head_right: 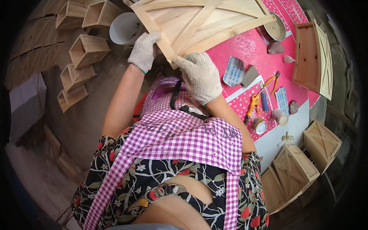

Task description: Sanding and applying wood filler to wooden boxes on a workbench.

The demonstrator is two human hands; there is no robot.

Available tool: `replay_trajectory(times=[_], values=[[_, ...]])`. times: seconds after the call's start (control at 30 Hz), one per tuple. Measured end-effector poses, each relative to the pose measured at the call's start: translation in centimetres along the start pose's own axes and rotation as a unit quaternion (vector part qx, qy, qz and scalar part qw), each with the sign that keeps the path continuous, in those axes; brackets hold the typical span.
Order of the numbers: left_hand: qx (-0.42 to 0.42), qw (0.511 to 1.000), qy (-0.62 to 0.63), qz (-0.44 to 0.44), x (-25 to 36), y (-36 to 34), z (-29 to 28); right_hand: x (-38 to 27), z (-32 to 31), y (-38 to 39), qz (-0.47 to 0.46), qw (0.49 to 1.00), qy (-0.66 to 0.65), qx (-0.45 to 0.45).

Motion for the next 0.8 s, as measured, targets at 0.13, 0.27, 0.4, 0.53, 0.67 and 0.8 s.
replay_trajectory(times=[0.13,0.27,0.4,0.53,0.67,0.8], values=[[0.01,1.0,0.0,0.005,0.0,-0.1,0.1,0.3,0.1,-0.9,0.007,0.999,0.028,-0.028],[0.005,0.998,-0.056,0.027,-0.2,-0.6,-0.8,0.2,0.5,-1.2,-0.067,0.993,0.047,-0.083],[0.006,0.999,-0.043,-0.01,1.7,0.6,0.5,0.8,-0.5,-1.2,-0.063,0.99,0.019,-0.128],[-0.056,0.998,-0.001,-0.027,0.9,-0.6,-0.3,0.1,0.1,-1.5,-0.043,0.992,0.062,-0.1],[-0.107,0.987,0.034,-0.118,0.7,0.3,-1.2,-0.6,-0.8,-2.4,-0.024,0.982,0.068,-0.176],[-0.208,0.967,0.072,-0.131,2.9,0.4,-2.6,-0.8,-1.7,-2.6,0.053,0.997,0.015,-0.056]])
Point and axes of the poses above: each hand's wrist, its own y-axis away from the middle knuckle, its own z-axis out of the palm, x = y × z, the point moved 1 cm from there along -y, towards the middle knuckle, and after that the axes turned 11 degrees about x, right-handed, at the moved point
